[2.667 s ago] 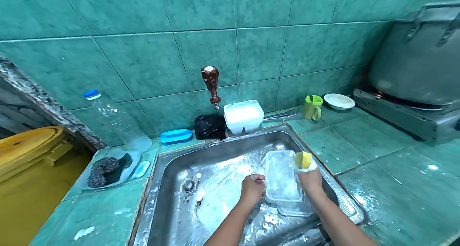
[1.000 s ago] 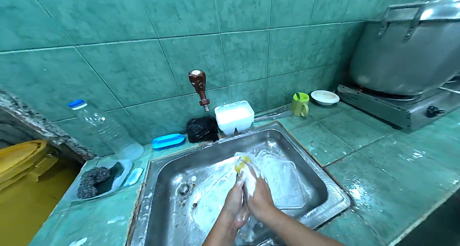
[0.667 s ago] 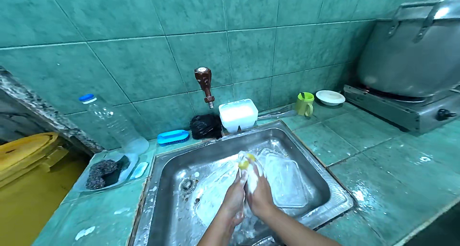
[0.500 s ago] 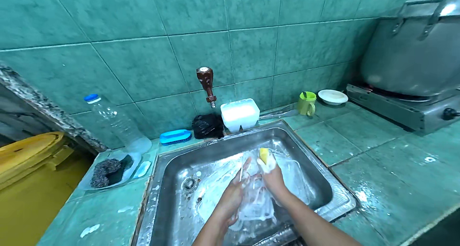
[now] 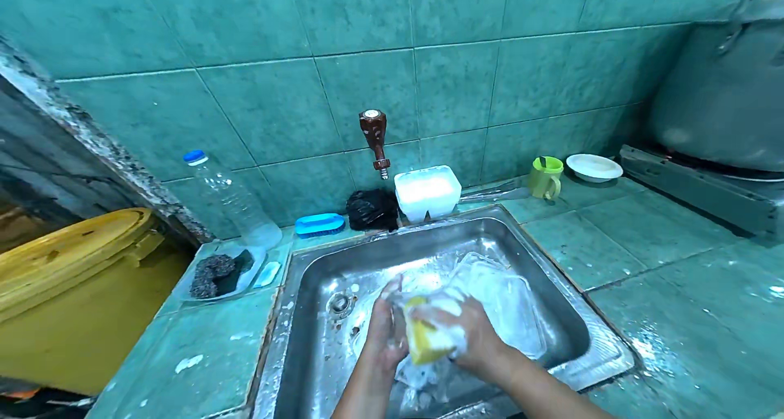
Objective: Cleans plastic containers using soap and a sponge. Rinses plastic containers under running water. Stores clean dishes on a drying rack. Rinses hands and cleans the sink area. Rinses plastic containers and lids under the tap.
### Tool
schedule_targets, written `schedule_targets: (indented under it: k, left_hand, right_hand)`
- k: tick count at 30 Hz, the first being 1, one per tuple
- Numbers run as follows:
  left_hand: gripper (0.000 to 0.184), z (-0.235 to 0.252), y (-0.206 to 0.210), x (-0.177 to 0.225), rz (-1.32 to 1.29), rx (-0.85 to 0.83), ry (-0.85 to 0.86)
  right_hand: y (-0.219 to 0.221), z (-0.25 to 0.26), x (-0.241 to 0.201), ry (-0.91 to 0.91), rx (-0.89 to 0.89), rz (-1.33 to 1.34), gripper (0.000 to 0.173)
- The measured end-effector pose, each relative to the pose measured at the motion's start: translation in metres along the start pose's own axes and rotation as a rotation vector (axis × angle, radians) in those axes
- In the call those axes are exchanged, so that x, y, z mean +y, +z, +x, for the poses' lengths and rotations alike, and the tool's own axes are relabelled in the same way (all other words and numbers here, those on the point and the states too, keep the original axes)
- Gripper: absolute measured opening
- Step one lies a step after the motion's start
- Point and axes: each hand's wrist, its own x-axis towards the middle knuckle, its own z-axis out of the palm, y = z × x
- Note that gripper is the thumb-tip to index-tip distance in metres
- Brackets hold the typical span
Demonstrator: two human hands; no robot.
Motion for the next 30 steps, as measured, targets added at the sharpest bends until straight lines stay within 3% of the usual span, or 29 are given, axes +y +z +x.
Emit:
schedule_targets:
  k: [2,3,5,8,10,13,15,18,19,20,21,23,24,25,28,30]
  left_hand:
    - [0.032,-0.001,-0.003,-0.001,0.011,0.014,0.014]
    - [0.032,0.001,-0.009,-0.001,0.035,-0.023,-0.005]
    - [0.042,0.006,-0.016,-0.001,0.059,-0.060,-0.028]
    - [0.044,-0.003,-0.007,0.001,0.123,-0.090,-0.019]
    - [0.050,-0.007,-0.003,-0.003,0.217,-0.186,0.007]
    - [0.058,-0.008,-0.001,-0.016,0.462,-0.240,0.068]
    - [0.059,-0.009,0.002,-0.027,0.595,-0.219,0.047]
    - [0.019,-0.006,-0.001,-0.028,0.598,-0.137,0.024]
    - [0.015,-0.007,-0.004,-0.023,0.595,-0.149,-0.010]
    - [0.018,-0.009,-0.006,-0.019,0.616,-0.164,-0.047]
    - [0.034,-0.012,-0.010,-0.019,0.651,-0.203,-0.091]
    - [0.066,-0.017,-0.016,-0.020,0.692,-0.288,-0.156]
    - [0.069,-0.018,-0.017,-0.019,0.688,-0.303,-0.161]
    - [0.064,-0.018,-0.018,-0.017,0.674,-0.289,-0.150]
    - [0.026,-0.012,-0.023,-0.009,0.627,-0.182,-0.117]
    - [0.035,-0.011,-0.030,-0.007,0.656,-0.183,-0.142]
  right_hand:
    - [0.005,-0.006,-0.005,-0.046,-0.144,0.054,0.040]
    - [0.005,-0.007,-0.006,0.017,-0.214,0.126,0.045]
    - [0.000,-0.004,-0.004,0.305,-0.264,0.266,0.042]
    - [-0.003,0.012,0.014,0.766,-0.164,0.363,0.056]
    - [-0.001,0.016,0.032,0.946,-0.013,0.471,0.055]
    - [0.007,0.019,0.051,1.007,0.125,0.435,0.064]
    - [0.018,0.020,0.046,1.006,0.061,0.433,0.066]
    - [0.030,0.019,0.003,0.850,-0.166,0.383,0.056]
    - [0.030,0.018,-0.004,0.803,-0.207,0.368,0.055]
    - [0.030,0.018,0.001,0.773,-0.214,0.354,0.053]
    - [0.030,0.016,0.012,0.779,-0.209,0.338,0.051]
    - [0.029,0.018,0.036,0.900,-0.229,0.294,0.050]
    - [0.029,0.021,0.038,0.958,-0.242,0.279,0.051]
    - [0.030,0.024,0.029,0.974,-0.262,0.260,0.052]
    - [0.042,0.024,0.002,0.829,-0.317,0.249,0.051]
    - [0.044,0.026,0.011,0.824,-0.383,0.226,0.049]
